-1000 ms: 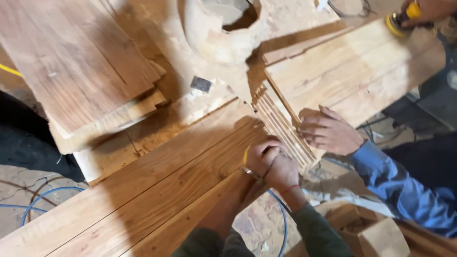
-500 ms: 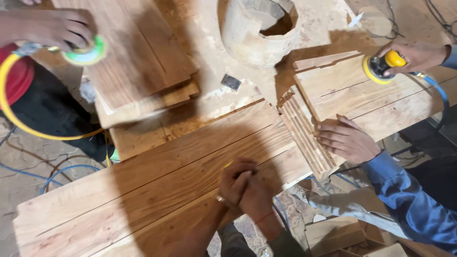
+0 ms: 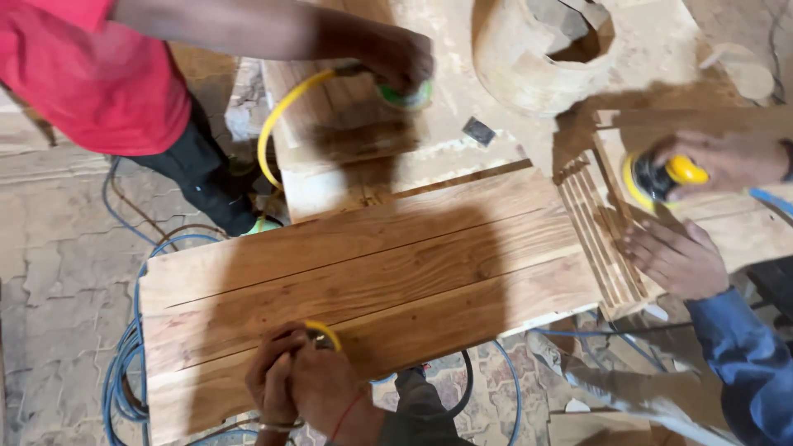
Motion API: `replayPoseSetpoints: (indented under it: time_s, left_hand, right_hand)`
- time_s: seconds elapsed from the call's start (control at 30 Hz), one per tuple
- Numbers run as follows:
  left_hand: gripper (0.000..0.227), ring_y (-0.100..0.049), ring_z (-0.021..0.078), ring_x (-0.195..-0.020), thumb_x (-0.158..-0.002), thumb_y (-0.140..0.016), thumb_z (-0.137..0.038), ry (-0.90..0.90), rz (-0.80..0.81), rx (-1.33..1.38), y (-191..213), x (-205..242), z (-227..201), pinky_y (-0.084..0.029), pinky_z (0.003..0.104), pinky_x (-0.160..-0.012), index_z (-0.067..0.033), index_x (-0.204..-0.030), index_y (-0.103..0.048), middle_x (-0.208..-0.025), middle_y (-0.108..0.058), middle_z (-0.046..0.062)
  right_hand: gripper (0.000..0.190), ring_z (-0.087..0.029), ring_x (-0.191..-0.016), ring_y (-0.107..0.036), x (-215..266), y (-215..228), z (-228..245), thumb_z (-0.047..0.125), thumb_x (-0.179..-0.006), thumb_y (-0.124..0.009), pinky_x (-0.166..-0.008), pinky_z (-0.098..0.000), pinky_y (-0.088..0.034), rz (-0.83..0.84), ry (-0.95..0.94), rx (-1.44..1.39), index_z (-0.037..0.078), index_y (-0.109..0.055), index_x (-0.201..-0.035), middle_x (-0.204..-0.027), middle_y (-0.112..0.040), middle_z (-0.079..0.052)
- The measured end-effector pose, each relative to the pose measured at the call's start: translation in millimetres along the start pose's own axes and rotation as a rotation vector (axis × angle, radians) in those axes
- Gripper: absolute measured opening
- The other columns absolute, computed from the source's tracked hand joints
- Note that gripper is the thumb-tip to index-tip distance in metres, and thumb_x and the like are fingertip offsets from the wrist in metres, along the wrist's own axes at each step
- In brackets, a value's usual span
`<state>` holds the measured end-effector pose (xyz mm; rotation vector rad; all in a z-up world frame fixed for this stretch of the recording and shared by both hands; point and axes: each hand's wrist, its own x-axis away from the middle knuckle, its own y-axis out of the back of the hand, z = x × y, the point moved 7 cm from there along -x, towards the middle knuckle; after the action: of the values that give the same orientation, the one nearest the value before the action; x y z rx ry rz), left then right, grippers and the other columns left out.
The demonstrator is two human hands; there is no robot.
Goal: The person uses a power sander to smooth several wooden panels, moving the tool across the surface and edges of each piece.
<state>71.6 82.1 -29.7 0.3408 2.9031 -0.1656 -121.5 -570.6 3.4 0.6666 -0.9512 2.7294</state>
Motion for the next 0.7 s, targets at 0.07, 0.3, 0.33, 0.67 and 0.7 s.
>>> replayPoseSetpoints:
  time_s: [0.07,0.3,0.33,0.67,0.7]
  left_hand:
    - [0.033,-0.064,0.0299,-0.117,-0.093,-0.051,-0.018,-0.001,-0.027,-0.049,15.9,13.8,-7.4,-0.049,0.040,-0.106,0.0068,-0.102,-0.070,-0.125,-0.069,0.022]
    - [0.028,-0.066,0.0288,-0.107,-0.090,-0.054,-0.016,0.003,-0.021,0.108,-28.4,38.3,11.5,-0.054,0.041,-0.096,0.0053,-0.099,-0.070,-0.120,-0.069,0.022]
    - [0.025,-0.066,0.0286,-0.105,-0.091,-0.056,-0.015,-0.013,0.013,0.149,-45.7,40.5,10.4,-0.054,0.041,-0.096,0.0048,-0.098,-0.070,-0.120,-0.068,0.022]
    - [0.028,-0.071,0.0335,-0.105,-0.086,-0.059,-0.021,-0.097,0.486,0.124,-235.2,8.5,-26.6,-0.056,0.041,-0.094,-0.0026,-0.101,-0.074,-0.117,-0.072,0.020]
    - [0.029,-0.072,0.0338,-0.105,-0.085,-0.059,-0.021,-0.100,0.544,0.139,-253.3,7.0,-26.5,-0.057,0.041,-0.093,-0.0038,-0.102,-0.075,-0.117,-0.072,0.020]
  right_hand:
    - [0.030,-0.028,-0.097,-0.062,-0.7,-2.1,21.5,0.032,-0.097,-0.052,-0.082,-0.0424,-0.046,-0.134,0.069,0.205,0.004,-0.060,-0.105,-0.106,-0.064,-0.012]
    - [0.021,-0.029,-0.082,-0.068,-76.1,-233.5,-211.9,0.029,-0.090,-0.061,-0.067,-0.0433,-0.053,-0.390,0.298,1.566,0.009,-0.067,-0.089,-0.090,-0.068,-0.010]
    - [0.020,-0.029,-0.080,-0.069,-87.9,-300.7,-263.0,0.029,-0.089,-0.063,-0.064,-0.0434,-0.054,-0.285,0.336,1.623,0.010,-0.068,-0.087,-0.088,-0.069,-0.010]
    - [0.011,-0.030,-0.070,-0.071,-25.9,-283.2,-234.7,0.022,-0.077,-0.071,-0.056,-0.0433,-0.057,-0.522,0.723,1.674,0.013,-0.070,-0.082,-0.076,-0.071,-0.008]
    - [0.011,-0.031,-0.070,-0.070,-21.4,-264.8,-229.3,0.023,-0.076,-0.071,-0.057,-0.0442,-0.057,-0.604,0.699,1.724,0.013,-0.068,-0.080,-0.075,-0.070,-0.009]
